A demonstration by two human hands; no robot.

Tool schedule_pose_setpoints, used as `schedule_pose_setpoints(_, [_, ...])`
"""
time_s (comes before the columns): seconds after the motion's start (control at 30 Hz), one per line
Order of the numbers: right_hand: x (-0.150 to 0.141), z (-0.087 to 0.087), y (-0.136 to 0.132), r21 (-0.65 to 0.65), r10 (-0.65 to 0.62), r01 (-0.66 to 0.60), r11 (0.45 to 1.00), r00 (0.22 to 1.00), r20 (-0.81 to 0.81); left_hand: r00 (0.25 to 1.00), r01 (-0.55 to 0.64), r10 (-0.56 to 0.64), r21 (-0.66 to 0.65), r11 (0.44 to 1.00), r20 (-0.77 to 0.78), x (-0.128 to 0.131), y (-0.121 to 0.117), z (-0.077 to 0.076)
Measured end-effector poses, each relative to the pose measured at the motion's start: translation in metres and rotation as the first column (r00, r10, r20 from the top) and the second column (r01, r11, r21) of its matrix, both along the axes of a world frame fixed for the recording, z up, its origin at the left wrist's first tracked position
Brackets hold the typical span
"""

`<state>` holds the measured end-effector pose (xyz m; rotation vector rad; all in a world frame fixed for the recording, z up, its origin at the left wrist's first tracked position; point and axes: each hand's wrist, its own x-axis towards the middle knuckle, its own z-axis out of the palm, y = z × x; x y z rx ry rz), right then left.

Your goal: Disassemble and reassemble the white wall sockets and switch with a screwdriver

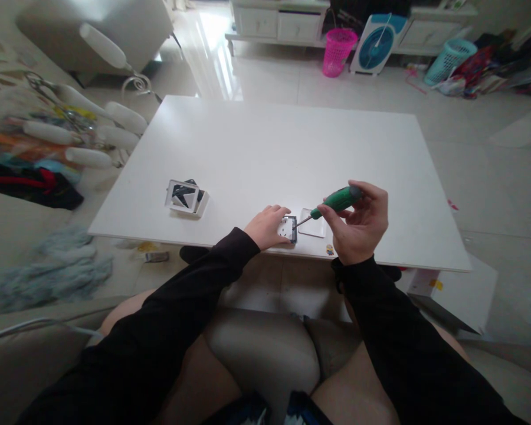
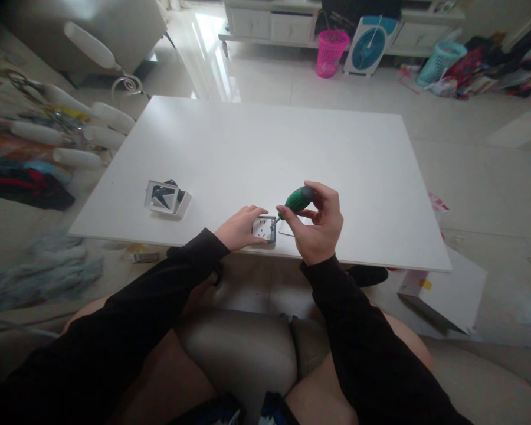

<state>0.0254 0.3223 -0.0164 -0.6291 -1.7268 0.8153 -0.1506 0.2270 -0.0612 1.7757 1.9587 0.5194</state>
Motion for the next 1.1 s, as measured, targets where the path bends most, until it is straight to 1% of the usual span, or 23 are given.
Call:
schedule_pose_setpoints(0.1, [0.001, -0.002, 0.001, 0.009, -0.003, 0.003, 1.000, 1.000, 0.012, 0.998, 0.040, -0.044, -0.097, 0.994, -0.038, -0.005, -0.004, -0.009])
schedule_pose_setpoints(0.17, [0.001, -0.004, 0.002, 0.009, -0.002, 0.002, 1.000, 1.000, 0.028, 0.997, 0.050, -0.056, -0.107, 0.993, -0.056, -0.005, -0.007, -0.015])
schedule_pose_setpoints(0.27, [0.001, -0.007, 0.003, -0.005, 0.012, -0.012, 1.000, 1.000, 0.028, 0.997, 0.038, -0.044, -0.087, 0.995, -0.069, -0.004, -0.008, -0.021])
schedule_pose_setpoints(0.47, [0.000, -0.012, 0.003, -0.056, 0.052, -0.051, 0.997, 0.998, 0.026, 0.997, 0.023, -0.031, -0.108, 0.994, -0.071, -0.002, -0.007, -0.023])
schedule_pose_setpoints(0.67, [0.000, -0.017, 0.003, -0.083, 0.067, -0.063, 0.995, 0.997, 0.049, 0.998, 0.030, -0.033, -0.073, 0.997, -0.044, -0.004, -0.007, -0.027])
schedule_pose_setpoints(0.9, [0.002, -0.022, 0.004, -0.085, 0.069, -0.064, 0.994, 0.996, 0.057, 1.000, 0.005, -0.007, -0.070, 0.998, -0.029, -0.004, -0.006, -0.027])
schedule_pose_setpoints(1.1, [0.005, -0.021, 0.004, -0.070, 0.082, -0.076, 0.995, 0.993, 0.083, 0.999, 0.004, -0.006, -0.074, 0.997, -0.033, -0.004, -0.005, -0.027])
